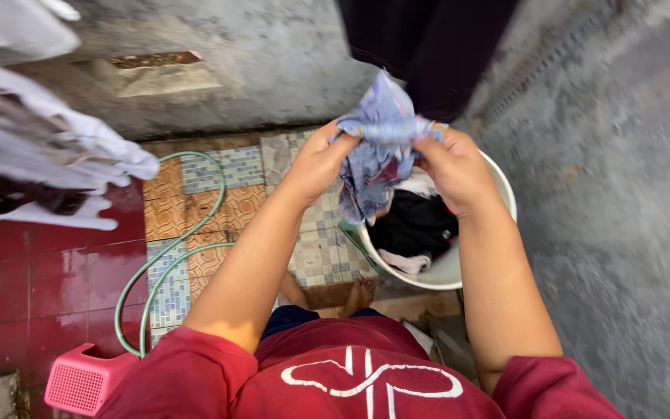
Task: The person removes clothes from a white bucket and secures them to a circular drying rack using clips or places them onto wire hangers.
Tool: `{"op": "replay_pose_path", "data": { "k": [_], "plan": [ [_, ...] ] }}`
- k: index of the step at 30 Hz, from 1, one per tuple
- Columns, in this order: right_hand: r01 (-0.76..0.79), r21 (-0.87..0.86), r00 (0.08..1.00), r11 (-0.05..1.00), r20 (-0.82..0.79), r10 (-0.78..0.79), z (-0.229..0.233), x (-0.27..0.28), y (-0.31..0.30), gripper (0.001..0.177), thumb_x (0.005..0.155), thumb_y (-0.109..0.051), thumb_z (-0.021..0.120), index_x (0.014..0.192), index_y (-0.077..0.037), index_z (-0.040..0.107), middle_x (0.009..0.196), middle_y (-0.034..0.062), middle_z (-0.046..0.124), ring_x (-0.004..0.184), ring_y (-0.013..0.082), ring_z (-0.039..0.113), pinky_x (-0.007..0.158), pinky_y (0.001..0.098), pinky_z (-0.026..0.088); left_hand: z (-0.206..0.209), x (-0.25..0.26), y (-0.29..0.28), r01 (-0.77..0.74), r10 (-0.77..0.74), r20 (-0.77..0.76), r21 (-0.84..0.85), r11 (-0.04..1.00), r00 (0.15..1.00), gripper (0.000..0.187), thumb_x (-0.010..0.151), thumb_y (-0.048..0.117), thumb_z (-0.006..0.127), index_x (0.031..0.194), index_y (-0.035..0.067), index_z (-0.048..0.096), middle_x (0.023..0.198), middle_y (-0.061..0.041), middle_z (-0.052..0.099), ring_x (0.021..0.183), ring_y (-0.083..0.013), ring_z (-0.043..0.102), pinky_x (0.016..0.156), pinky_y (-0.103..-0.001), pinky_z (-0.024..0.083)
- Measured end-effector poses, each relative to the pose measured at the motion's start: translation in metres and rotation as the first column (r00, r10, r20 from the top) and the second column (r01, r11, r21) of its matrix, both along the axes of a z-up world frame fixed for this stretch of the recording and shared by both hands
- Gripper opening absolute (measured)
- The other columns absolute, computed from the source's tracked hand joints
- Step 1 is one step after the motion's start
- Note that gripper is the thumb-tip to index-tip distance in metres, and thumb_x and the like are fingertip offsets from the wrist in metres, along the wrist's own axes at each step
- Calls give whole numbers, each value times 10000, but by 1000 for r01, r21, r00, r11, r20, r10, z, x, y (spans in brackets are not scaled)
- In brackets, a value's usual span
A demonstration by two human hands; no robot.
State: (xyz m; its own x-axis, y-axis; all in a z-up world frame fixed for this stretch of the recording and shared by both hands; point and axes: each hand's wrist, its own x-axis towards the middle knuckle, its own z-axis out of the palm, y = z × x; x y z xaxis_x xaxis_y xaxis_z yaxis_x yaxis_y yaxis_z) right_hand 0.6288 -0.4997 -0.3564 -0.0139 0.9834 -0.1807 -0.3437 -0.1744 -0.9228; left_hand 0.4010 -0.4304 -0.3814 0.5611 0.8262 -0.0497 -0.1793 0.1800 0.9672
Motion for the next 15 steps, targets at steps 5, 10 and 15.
{"op": "replay_pose_path", "data": {
  "k": [5, 10, 15],
  "plan": [
    [-122, 67, 973, 990, 203, 106, 69, -81, 59, 275, 991, -232, 648, 1172, -31, 697, 1059, 51, 741, 918, 161, 665, 862, 363, 534, 68, -77, 20, -24, 215, 412, -421, 907, 885, 461, 1065, 344, 492, 1352, -7, 577, 1287, -135, 679, 1166, -244, 665, 1040, -418, 515],
    [-122, 337, 991, 934, 96, 95, 147, -155, 105, 267, 1075, -257, 653, 1149, -1, 673, 1097, 108, 737, 950, 194, 700, 875, 386, 546, 142, -162, 42, 9, 41, 466, -106, 994, 884, 499, 1044, 208, 574, 1477, 35, 394, 1400, -128, 591, 1277, -214, 608, 1094, -413, 495],
    [-338, 214, 936, 917, 180, 303, 198, -223, 136, 286, 996, -266, 607, 1208, -84, 672, 1096, 47, 749, 947, 144, 727, 850, 346, 586, 200, -207, 86, -228, 173, 370, 108, 968, 913, 478, 1030, 162, 617, 1403, -39, 397, 1316, -161, 584, 1185, -225, 609, 1031, -421, 518]
  ]
}}
